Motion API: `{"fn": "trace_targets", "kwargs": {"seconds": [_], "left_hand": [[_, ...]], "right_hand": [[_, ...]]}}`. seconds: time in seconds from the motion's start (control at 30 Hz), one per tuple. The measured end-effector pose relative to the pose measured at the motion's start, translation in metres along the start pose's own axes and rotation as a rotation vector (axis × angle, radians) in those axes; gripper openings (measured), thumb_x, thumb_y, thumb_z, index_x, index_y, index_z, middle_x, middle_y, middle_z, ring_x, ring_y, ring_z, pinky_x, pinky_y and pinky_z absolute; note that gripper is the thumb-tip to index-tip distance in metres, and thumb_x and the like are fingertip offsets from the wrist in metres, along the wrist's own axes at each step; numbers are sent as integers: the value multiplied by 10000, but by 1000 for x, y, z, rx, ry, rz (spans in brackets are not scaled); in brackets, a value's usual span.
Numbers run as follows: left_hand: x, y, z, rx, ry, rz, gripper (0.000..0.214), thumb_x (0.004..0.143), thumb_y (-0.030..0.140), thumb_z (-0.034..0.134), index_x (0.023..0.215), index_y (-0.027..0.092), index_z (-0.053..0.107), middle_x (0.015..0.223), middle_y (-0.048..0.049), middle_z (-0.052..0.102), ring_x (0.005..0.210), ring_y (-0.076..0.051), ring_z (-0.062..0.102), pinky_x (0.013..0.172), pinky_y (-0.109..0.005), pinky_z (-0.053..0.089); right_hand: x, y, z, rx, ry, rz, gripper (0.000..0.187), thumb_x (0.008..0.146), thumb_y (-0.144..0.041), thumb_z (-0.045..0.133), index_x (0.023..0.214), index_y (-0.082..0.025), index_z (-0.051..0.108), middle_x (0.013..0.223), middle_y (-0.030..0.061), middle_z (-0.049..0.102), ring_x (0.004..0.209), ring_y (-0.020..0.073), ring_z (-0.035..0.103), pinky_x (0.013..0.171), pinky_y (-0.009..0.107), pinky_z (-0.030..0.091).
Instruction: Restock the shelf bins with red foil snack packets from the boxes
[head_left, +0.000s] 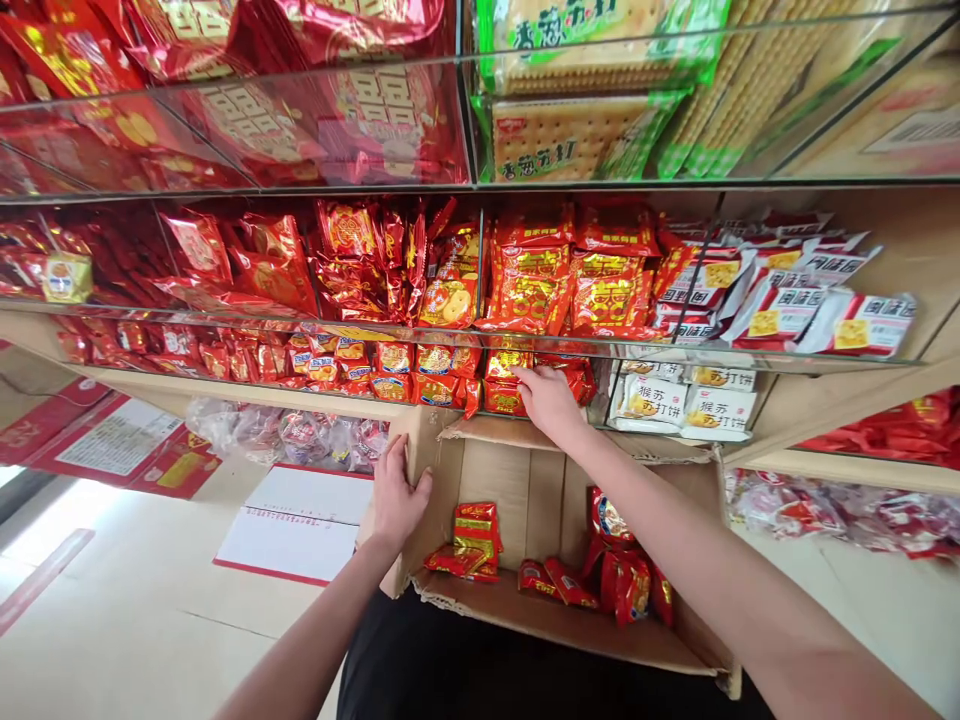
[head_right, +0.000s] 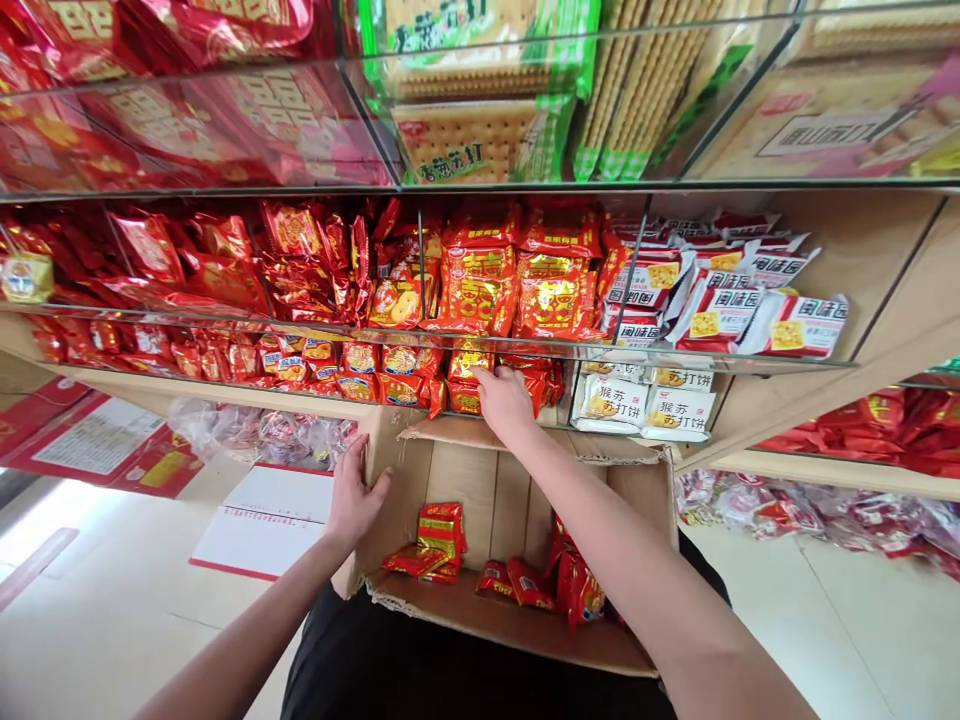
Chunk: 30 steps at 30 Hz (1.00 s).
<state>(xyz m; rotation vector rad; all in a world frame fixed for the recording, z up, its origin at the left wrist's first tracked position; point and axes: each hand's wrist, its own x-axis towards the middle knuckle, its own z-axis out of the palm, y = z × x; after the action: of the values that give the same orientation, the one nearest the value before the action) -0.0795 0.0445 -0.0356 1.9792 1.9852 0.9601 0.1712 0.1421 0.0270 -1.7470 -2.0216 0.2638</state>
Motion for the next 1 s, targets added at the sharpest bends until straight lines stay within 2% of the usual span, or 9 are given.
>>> {"fn": "trace_targets", "kwargs": {"seconds": [0.13,0.3,0.4,0.47,0.63,0.7,0.77,0.87,1.0], "left_hand": [[-1,-2,0,7,-2,-11,580,726,238,527,1261,191,308,1241,-106,421,1164,-265,387,961,-455,355],[0,-2,0,10,-4,-5,572,726,231,525,1254,182,313,1242,-109,422,1156,-257,392,978,-454,338],[0,-2,0,-3,1,-5,572,720,224,528,1251,185,317,1241,-106,419,1153,-261,396,975,-451,340],[0,-1,0,-18,7,-3,575,716,216,531,1250,191,320,1243,-100,417,1155,-263,397,976,-451,338],[-1,-1,-2,-20,0,-22,569,721,213,527,1251,184,321,1257,-100,414,1164,-255,391,982,-448,338],[-2,-2,-2,-13,-3,-27,563,728,216,523,1252,182,321,1257,-100,417,1174,-250,383,987,-441,336],[-1,-2,-2,-10,2,-26,559,731,219,524,1252,183,324,1255,-98,421,1177,-248,381,990,-439,336],[0,-2,-1,-9,6,-27,557,733,221,526,1252,182,326,1253,-100,425,1176,-246,383,991,-441,336],[0,-3,-1,-13,7,-21,557,740,225,520,1259,178,321,1250,-107,426,1179,-250,380,988,-451,338]], "right_hand": [[11,1,8,19,51,-35,340,795,-172,464,1104,-239,588,945,76,595,889,230,482,793,336,386],[18,3,8,-2,137,52,315,844,-212,403,1103,-145,568,1016,109,600,932,226,500,837,324,364],[23,2,12,-39,174,144,345,879,-263,330,1007,-90,600,905,164,617,867,258,528,757,346,380],[24,0,15,-57,184,176,375,891,-292,300,987,-84,597,840,165,620,799,255,548,695,337,382],[17,-2,19,-91,175,58,311,874,-294,386,1118,-146,509,883,98,626,805,210,555,693,286,372],[17,-2,18,-201,153,-31,332,856,-332,436,1131,-156,496,917,101,621,823,211,554,707,289,367],[19,-2,16,-334,137,-83,325,869,-352,406,1096,-147,517,884,117,624,800,215,564,695,298,365],[27,-4,12,-408,143,-75,341,901,-340,307,1012,-136,556,795,131,633,752,224,586,654,304,362],[34,-5,11,-414,159,-33,374,909,-323,266,932,-129,584,687,129,639,679,242,608,601,313,369]]}}
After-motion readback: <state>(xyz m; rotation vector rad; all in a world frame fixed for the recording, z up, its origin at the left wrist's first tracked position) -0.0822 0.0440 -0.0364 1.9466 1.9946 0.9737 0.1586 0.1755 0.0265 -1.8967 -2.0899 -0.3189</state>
